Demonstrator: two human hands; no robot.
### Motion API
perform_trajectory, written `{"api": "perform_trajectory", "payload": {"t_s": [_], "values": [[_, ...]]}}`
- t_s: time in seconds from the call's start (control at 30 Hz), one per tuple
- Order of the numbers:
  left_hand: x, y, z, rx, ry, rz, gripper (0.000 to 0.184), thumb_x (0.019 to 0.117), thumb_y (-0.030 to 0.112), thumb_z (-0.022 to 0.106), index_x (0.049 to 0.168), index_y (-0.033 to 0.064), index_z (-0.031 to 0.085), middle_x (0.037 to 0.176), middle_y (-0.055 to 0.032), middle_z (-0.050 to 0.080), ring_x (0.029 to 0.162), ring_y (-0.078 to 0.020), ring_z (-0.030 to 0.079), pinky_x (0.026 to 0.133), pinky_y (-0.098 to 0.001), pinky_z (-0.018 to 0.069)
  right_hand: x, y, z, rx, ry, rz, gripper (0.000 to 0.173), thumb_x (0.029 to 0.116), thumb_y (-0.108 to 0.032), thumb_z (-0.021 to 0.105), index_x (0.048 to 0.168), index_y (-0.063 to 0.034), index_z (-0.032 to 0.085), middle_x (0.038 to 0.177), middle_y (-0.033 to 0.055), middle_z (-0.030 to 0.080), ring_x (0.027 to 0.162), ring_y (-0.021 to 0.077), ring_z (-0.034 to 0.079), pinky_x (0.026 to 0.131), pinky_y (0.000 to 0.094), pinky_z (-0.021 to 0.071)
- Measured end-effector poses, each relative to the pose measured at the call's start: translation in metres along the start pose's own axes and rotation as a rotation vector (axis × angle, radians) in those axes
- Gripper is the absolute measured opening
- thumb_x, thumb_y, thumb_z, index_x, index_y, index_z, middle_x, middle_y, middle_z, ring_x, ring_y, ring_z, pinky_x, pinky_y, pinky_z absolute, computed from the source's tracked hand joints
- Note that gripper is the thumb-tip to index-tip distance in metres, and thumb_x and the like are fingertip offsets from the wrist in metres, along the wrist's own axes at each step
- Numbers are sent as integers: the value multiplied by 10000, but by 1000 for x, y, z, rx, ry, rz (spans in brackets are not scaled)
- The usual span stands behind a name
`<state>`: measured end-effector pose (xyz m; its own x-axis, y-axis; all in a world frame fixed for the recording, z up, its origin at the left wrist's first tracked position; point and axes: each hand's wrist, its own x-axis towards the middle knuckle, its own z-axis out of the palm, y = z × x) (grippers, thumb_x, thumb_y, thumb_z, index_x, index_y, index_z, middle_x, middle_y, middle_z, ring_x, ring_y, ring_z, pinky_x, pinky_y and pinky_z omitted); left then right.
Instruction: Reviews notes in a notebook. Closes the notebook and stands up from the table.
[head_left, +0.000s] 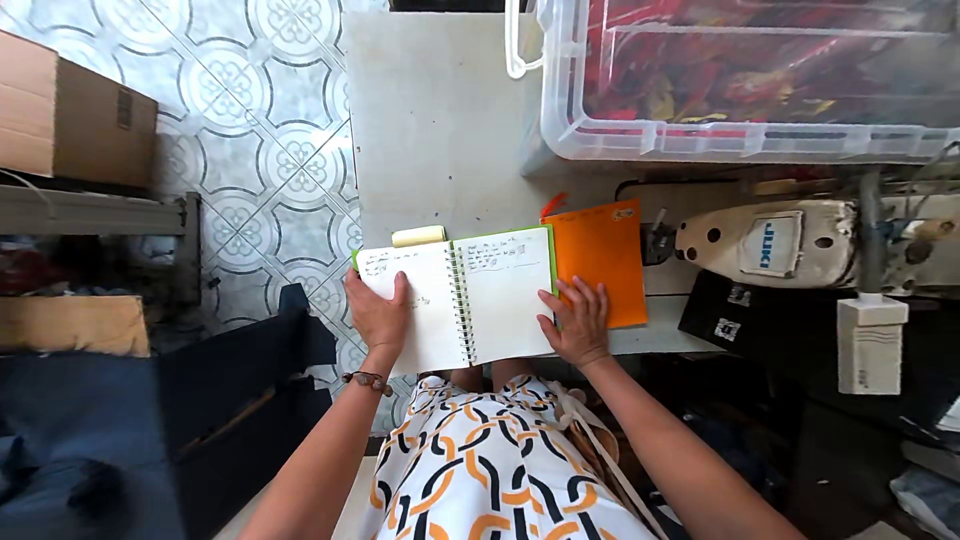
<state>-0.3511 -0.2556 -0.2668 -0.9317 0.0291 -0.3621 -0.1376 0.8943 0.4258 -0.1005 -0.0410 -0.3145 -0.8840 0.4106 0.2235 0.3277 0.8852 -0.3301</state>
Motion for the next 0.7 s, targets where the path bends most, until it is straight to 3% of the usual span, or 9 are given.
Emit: {"api": "perform_trajectory", "payload": {"t_s": [0.7], "values": [[0, 1, 1, 19, 6, -17, 825, 960, 505, 633, 1542, 26, 298, 1447, -285, 504, 1263, -458, 567, 1006, -641, 451, 0, -1, 0, -16, 7, -9, 380, 1039, -471, 454, 1299, -286, 659, 1375, 87, 618, 1410, 347, 454, 1183, 634, 194]]}}
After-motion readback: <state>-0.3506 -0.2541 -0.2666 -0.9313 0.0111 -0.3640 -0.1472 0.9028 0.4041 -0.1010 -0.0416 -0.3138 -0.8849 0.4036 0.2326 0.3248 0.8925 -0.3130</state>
